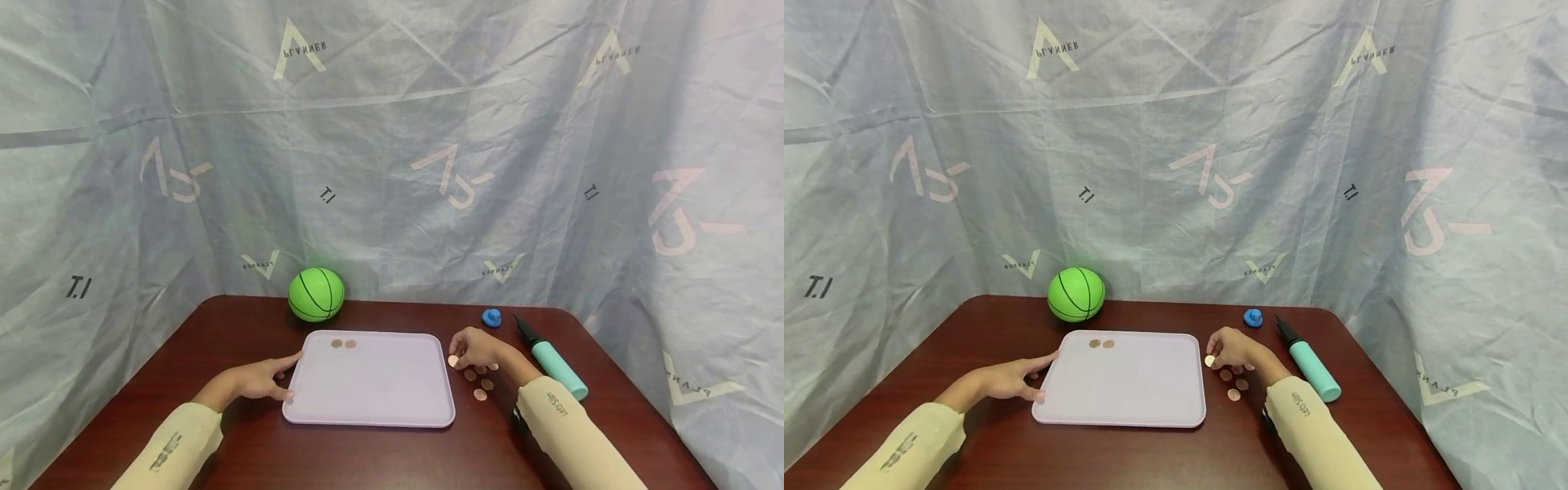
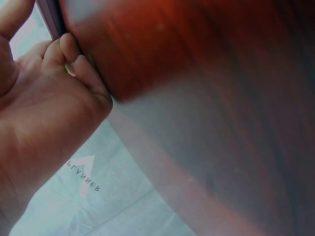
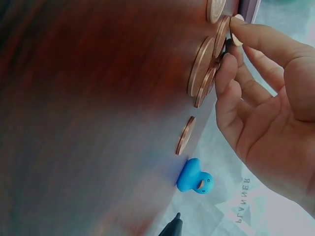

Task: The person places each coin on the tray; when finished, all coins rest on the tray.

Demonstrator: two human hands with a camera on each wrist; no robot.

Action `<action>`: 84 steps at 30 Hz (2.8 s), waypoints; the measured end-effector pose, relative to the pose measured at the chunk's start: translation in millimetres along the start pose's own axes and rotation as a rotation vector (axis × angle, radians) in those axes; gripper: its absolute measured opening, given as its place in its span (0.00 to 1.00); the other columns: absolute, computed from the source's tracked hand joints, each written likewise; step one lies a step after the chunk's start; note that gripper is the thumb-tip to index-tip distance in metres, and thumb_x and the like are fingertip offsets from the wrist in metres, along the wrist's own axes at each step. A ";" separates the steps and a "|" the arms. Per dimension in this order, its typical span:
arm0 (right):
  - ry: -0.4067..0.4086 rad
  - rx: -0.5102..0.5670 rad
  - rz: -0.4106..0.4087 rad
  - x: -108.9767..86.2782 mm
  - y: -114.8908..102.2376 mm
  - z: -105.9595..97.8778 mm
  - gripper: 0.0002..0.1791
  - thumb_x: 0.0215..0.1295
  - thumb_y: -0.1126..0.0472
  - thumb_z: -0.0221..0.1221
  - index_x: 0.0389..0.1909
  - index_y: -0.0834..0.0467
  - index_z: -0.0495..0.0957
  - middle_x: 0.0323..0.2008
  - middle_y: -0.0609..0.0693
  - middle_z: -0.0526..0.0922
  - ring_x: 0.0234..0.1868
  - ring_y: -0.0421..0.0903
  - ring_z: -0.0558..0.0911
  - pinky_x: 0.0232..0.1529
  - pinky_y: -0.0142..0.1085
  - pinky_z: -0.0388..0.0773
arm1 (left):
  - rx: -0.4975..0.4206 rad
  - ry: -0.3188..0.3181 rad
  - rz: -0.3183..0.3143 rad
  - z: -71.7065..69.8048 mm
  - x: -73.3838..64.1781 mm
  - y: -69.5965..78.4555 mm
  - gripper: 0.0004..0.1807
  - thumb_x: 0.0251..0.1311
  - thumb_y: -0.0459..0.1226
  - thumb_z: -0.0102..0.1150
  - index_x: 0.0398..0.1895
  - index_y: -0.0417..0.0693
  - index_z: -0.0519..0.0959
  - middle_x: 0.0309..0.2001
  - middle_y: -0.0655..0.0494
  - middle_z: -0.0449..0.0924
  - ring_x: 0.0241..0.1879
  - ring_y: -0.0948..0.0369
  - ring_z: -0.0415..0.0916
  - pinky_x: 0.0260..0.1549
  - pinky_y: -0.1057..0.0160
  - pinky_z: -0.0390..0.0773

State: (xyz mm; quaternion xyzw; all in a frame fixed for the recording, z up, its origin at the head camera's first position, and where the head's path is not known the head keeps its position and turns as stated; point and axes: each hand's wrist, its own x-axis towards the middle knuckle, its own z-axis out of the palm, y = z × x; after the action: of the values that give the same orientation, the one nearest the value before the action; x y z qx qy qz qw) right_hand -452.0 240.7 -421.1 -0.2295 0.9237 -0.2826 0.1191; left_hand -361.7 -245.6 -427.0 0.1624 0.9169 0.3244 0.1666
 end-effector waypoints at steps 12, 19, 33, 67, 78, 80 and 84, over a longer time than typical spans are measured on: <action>-0.048 0.030 0.047 -0.2 1.5 0.0 0.10 0.55 0.66 0.71 0.37 0.55 0.82 0.29 0.47 0.82 0.15 0.45 0.72 0.14 0.33 0.69 | -0.001 0.001 -0.007 1.2 0.2 0.2 0.53 0.52 0.41 0.73 0.78 0.44 0.53 0.73 0.35 0.57 0.65 0.39 0.66 0.62 0.38 0.63; -0.055 0.056 0.060 -1.9 -0.2 -1.3 0.10 0.54 0.69 0.70 0.37 0.56 0.82 0.27 0.48 0.83 0.14 0.45 0.70 0.13 0.32 0.66 | -0.008 -0.005 -0.011 1.2 0.1 0.7 0.53 0.52 0.41 0.73 0.78 0.44 0.52 0.73 0.34 0.57 0.65 0.38 0.65 0.62 0.38 0.63; -0.012 0.028 0.020 -2.8 2.1 -1.0 0.09 0.52 0.65 0.73 0.32 0.58 0.82 0.25 0.49 0.81 0.15 0.43 0.73 0.17 0.35 0.72 | -0.008 -0.004 -0.013 1.4 0.3 2.4 0.54 0.52 0.41 0.74 0.78 0.44 0.52 0.73 0.34 0.57 0.66 0.38 0.65 0.63 0.38 0.62; 0.283 0.131 -0.009 14.3 -22.0 2.8 0.10 0.55 0.66 0.71 0.35 0.60 0.81 0.26 0.49 0.82 0.26 0.54 0.83 0.26 0.37 0.78 | 0.000 0.006 -0.006 1.5 -1.0 2.8 0.54 0.52 0.42 0.74 0.78 0.44 0.52 0.72 0.34 0.58 0.66 0.39 0.64 0.62 0.37 0.63; 0.306 0.082 -0.057 25.9 -32.8 8.1 0.09 0.52 0.65 0.73 0.34 0.60 0.83 0.26 0.47 0.83 0.25 0.40 0.77 0.25 0.34 0.74 | -0.011 0.002 -0.004 2.1 0.2 2.2 0.54 0.52 0.42 0.73 0.79 0.44 0.52 0.73 0.35 0.57 0.66 0.39 0.64 0.63 0.38 0.62; 0.301 0.088 -0.052 28.6 -33.6 9.5 0.09 0.52 0.65 0.73 0.34 0.59 0.83 0.26 0.46 0.82 0.23 0.39 0.75 0.22 0.33 0.72 | -0.019 0.000 0.002 2.0 -0.3 2.3 0.54 0.52 0.41 0.73 0.78 0.43 0.51 0.73 0.34 0.56 0.67 0.38 0.63 0.63 0.38 0.62; 0.291 0.106 -0.025 32.2 -37.5 12.9 0.09 0.51 0.65 0.73 0.33 0.57 0.84 0.26 0.45 0.82 0.21 0.39 0.74 0.21 0.32 0.71 | -0.032 -0.003 0.014 2.5 -1.7 1.9 0.54 0.52 0.40 0.74 0.78 0.41 0.51 0.73 0.32 0.54 0.66 0.37 0.63 0.62 0.38 0.63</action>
State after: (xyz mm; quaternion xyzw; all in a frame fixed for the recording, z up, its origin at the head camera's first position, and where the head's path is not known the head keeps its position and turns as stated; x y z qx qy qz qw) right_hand -462.1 191.3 -412.9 -0.1911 0.9120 -0.3629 -0.0075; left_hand -358.7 -243.5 -427.3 0.1668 0.9101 0.3397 0.1685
